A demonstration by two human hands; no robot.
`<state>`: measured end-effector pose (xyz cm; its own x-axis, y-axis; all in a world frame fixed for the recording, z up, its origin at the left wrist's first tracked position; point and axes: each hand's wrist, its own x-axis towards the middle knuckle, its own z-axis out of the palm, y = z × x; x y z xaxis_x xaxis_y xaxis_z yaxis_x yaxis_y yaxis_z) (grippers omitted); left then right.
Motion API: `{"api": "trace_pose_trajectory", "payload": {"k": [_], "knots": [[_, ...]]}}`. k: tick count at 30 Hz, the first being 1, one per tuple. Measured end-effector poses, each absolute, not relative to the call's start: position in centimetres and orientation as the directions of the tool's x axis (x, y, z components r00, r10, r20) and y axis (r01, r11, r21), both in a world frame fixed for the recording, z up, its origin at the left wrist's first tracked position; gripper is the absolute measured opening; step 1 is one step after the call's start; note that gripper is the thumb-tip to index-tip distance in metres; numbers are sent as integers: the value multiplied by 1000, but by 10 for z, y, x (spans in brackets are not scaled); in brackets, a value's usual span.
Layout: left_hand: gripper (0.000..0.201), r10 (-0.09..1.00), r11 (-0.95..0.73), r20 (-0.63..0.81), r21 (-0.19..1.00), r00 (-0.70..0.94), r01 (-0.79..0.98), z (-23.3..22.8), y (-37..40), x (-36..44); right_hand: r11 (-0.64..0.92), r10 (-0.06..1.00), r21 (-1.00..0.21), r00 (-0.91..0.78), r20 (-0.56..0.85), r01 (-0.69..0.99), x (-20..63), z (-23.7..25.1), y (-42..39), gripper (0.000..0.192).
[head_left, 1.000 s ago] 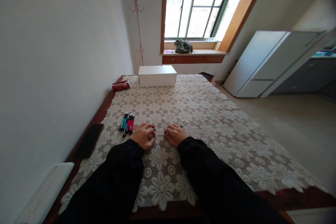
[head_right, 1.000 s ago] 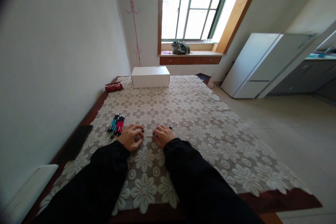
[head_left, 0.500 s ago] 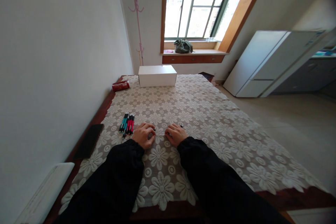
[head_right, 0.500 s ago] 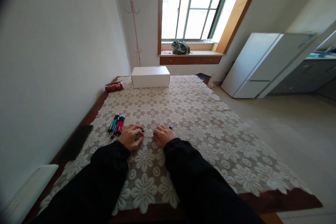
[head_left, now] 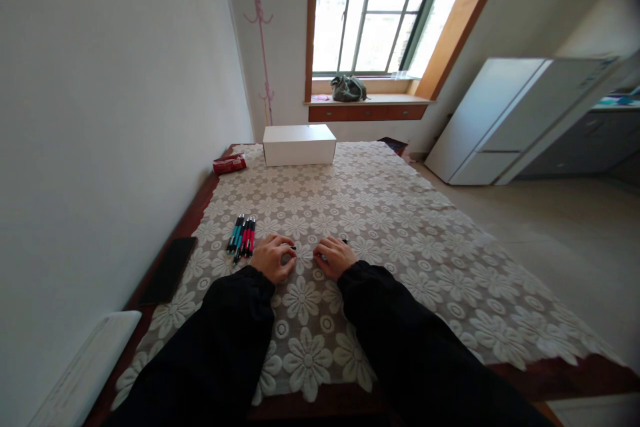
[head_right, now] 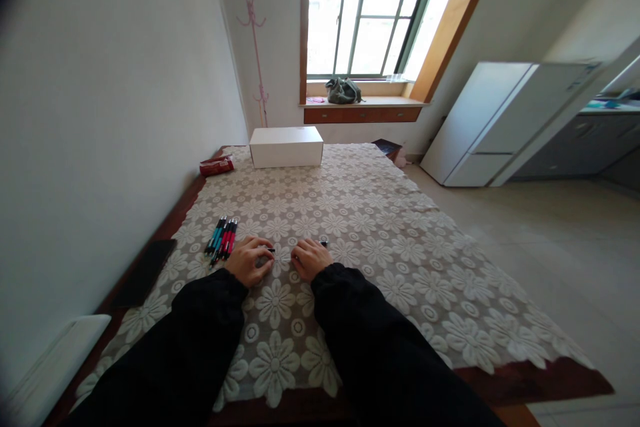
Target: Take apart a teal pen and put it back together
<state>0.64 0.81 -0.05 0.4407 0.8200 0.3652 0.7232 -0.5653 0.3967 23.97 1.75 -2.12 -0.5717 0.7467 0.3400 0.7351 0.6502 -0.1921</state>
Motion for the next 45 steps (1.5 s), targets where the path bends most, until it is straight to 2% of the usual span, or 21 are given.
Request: {"api": "trace_pose_trajectory", "payload": {"k": [21,36,45], "knots": [[7,813,-577,366,410,452,706,-1,9,7,670,730,-196,-586,352,717,240,-22,18,6],[8,770,-636,410,418,490,649,-3,10,6,687,715,-210,-596,367,695,238,-19,16,7],[12,741,-670,407,410,534,618,-1,9,8,739,671,-250,-646,364,626,238,-23,17,7]]}}
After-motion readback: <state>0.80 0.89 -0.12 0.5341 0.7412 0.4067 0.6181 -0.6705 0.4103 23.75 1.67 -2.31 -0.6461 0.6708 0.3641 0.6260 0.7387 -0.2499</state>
